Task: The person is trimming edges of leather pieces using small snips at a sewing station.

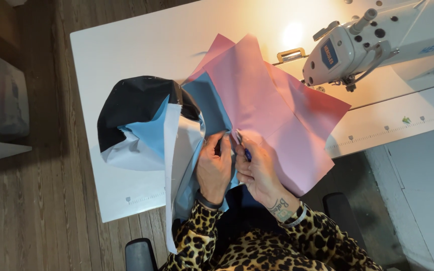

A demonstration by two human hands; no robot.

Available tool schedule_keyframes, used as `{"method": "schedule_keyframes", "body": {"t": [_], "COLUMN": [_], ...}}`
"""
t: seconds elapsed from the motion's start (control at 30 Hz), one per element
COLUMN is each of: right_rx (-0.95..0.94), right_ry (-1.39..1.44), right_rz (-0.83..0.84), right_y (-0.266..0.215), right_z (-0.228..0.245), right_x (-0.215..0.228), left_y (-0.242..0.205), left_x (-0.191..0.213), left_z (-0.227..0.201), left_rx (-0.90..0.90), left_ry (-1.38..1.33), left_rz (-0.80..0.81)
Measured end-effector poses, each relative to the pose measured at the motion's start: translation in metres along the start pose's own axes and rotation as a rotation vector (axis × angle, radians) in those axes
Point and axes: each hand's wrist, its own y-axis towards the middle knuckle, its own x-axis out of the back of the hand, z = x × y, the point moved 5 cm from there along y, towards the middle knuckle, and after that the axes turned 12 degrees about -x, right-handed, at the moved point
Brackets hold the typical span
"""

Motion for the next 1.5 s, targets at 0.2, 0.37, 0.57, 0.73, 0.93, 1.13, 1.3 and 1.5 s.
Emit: {"method": "schedule_keyframes", "body": {"t": [0.2, 0.37, 0.57, 0.73, 0.93, 1.13, 1.3, 1.5], "right_rx": [-0.032, 0.002, 0.001, 0.017, 0.001, -0.013, -0.007, 0.006], "right_ry": [-0.068, -0.058, -0.018, -0.005, -0.005, -0.018, 0.005, 0.031], "right_rz": [-0.014, 0.02, 0.012, 0.027, 0.04, 0.036, 0.026, 0.073], "right_y": [-0.001, 0.0, 0.004, 0.006, -0.002, 0.002, 0.002, 0.003], "right_z": [0.002, 0.002, 0.001, -0.004, -0.003, -0.004, -0.002, 0.004], "right_x": [-0.005, -0.003, -0.002, 0.003, 0.002, 0.002, -0.002, -0.004], "left_y": [0.001, 0.001, 0.001, -0.003, -0.003, -0.004, -0.002, -0.001], "left_x": [0.0, 0.001, 0.0, 0.0, -0.001, -0.001, 0.001, 0.001], "left_z": [-0.001, -0.007, -0.006, -0.003, 0.001, -0.001, -0.004, -0.007], "left_rx": [-0.025, 0.012, -0.023, -0.033, 0.081, -0.01, 0.018, -0.05], "left_ry": [0.035, 0.052, 0.051, 0.066, 0.01, 0.03, 0.016, 0.037], "left_rz": [-0.008, 0.009, 0.0, -0.015, -0.02, -0.043, -0.027, -0.038]}}
